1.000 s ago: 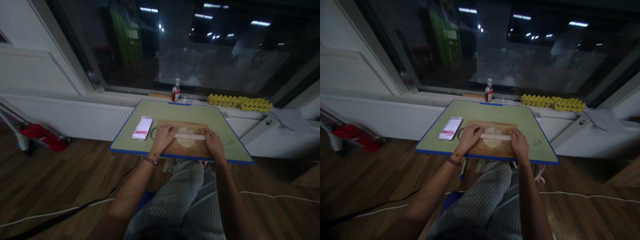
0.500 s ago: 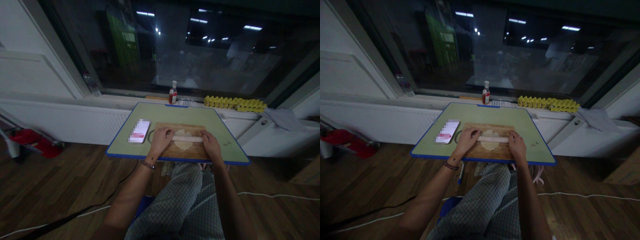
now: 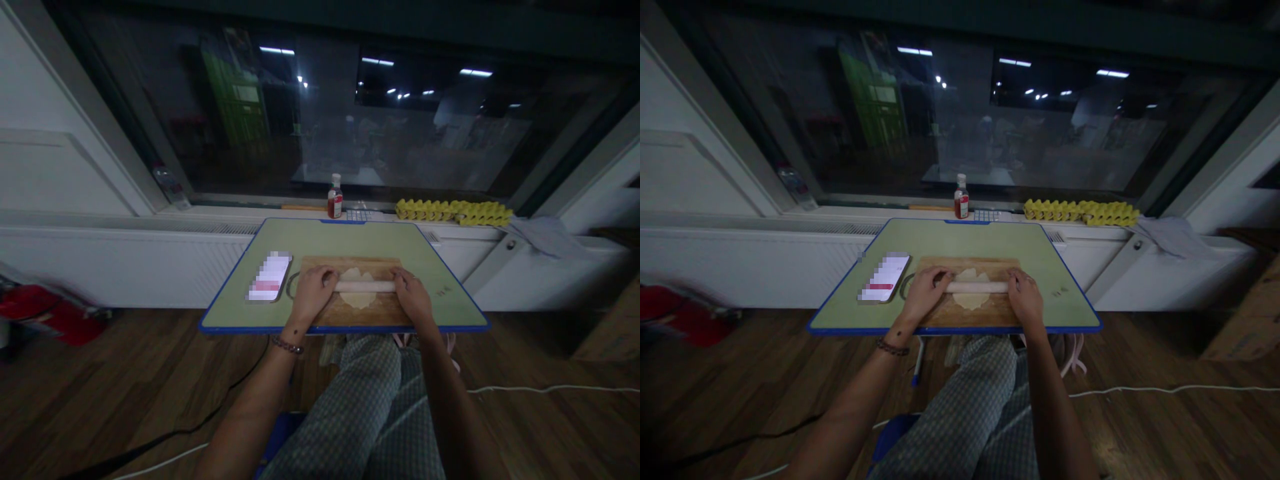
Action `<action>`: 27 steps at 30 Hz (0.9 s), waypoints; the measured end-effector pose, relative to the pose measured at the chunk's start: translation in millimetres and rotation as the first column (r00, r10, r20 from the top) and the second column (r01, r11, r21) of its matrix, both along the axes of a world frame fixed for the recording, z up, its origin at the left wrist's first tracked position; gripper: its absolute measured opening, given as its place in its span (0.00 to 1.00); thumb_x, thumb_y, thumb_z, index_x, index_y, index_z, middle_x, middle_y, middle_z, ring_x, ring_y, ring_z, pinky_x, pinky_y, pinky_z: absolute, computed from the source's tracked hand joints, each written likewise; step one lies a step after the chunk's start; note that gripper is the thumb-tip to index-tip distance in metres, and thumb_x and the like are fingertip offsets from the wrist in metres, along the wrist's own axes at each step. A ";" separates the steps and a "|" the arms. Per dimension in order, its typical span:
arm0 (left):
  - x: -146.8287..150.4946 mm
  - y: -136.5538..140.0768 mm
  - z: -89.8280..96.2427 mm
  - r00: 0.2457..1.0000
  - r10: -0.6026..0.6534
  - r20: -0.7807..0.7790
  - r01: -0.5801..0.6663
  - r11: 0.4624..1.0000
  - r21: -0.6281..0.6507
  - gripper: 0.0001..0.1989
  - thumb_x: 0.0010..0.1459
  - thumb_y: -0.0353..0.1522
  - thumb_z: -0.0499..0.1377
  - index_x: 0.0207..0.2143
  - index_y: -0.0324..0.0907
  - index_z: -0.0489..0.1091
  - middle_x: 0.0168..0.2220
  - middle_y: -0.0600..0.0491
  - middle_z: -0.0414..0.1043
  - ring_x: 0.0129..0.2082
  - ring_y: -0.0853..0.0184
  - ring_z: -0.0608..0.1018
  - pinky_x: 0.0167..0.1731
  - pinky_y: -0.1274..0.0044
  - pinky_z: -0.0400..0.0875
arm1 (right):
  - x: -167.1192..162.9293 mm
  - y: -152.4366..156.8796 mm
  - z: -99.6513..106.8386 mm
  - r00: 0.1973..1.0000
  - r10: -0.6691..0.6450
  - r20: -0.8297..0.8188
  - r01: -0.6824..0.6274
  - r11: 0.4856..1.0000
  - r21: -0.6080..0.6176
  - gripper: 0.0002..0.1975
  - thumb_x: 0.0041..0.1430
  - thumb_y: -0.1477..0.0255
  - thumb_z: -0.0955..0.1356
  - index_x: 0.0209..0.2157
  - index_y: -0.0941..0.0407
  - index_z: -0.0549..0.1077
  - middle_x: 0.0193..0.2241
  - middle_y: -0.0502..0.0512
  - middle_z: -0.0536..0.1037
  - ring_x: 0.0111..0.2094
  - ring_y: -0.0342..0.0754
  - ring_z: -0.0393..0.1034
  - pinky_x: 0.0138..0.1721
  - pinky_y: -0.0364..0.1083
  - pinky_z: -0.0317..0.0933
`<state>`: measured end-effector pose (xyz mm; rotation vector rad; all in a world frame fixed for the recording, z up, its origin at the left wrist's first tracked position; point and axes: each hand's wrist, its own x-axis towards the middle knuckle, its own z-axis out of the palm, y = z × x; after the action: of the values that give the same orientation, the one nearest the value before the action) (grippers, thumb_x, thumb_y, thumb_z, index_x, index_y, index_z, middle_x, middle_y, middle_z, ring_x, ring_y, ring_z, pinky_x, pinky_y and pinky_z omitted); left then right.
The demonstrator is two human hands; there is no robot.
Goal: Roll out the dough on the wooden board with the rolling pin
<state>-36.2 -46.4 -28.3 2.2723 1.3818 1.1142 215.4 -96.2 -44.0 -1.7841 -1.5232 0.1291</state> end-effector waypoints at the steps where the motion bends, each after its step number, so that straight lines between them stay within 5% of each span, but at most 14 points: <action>1: -0.1 0.1 -0.1 1.000 -0.001 -0.001 0.001 1.000 -0.001 0.09 0.64 0.32 0.56 0.40 0.43 0.77 0.41 0.51 0.80 0.44 0.61 0.79 0.49 0.69 0.71 | 0.4 0.3 -0.5 1.000 0.002 0.000 -0.002 1.000 -0.002 0.23 0.64 0.66 0.56 0.50 0.57 0.75 0.52 0.58 0.76 0.55 0.51 0.68 0.60 0.51 0.57; 27: 0.4 -1.4 0.7 1.000 0.021 -0.017 -0.021 1.000 0.007 0.10 0.63 0.32 0.56 0.39 0.42 0.78 0.39 0.50 0.81 0.41 0.60 0.79 0.46 0.70 0.71 | 0.6 0.4 0.4 1.000 -0.006 0.003 0.006 1.000 -0.026 0.24 0.65 0.64 0.55 0.51 0.58 0.75 0.50 0.61 0.77 0.54 0.53 0.69 0.59 0.52 0.58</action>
<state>-35.8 -47.8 -27.6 2.2829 1.4135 1.1096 216.0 -95.8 -43.6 -1.8099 -1.5249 0.1442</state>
